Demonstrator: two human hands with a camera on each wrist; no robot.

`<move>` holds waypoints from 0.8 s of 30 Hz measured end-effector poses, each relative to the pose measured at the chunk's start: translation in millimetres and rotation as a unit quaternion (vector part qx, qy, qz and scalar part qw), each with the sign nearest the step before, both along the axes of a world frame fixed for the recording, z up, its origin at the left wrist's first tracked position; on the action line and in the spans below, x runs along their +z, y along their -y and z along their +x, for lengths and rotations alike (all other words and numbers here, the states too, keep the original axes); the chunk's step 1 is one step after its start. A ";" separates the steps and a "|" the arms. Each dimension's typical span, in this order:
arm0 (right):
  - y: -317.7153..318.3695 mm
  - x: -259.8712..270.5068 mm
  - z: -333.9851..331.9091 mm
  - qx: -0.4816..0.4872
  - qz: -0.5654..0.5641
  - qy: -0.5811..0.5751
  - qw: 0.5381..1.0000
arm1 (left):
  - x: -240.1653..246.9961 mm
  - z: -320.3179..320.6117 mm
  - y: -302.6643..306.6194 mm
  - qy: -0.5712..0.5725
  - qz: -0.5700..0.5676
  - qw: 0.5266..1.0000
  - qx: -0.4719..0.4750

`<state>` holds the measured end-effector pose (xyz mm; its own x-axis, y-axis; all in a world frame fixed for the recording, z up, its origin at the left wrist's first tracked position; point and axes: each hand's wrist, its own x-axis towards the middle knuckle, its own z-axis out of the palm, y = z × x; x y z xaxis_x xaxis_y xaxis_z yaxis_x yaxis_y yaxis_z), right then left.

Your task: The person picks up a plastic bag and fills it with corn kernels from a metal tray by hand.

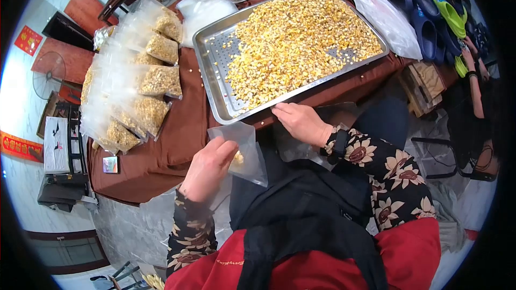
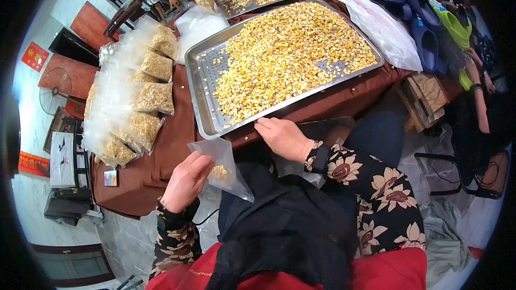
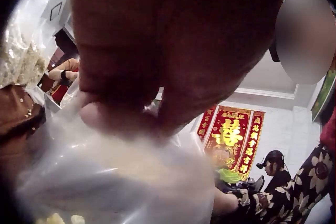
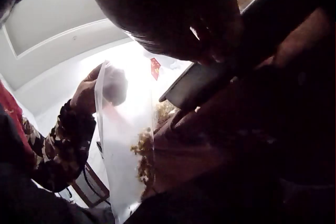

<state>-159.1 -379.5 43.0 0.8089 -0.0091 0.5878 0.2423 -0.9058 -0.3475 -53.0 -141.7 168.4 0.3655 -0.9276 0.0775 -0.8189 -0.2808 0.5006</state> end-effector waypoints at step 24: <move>-36.2 -28.4 23.7 -0.091 0.066 0.004 0.994 | -23.2 -14.3 2.9 -0.050 -0.033 0.994 0.090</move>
<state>-135.5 -343.3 14.6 0.7815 -0.2324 0.5790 0.0820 -0.8817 -0.4646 -67.3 -144.6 145.2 0.5347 -0.8401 0.0914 -0.7031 -0.3823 0.5996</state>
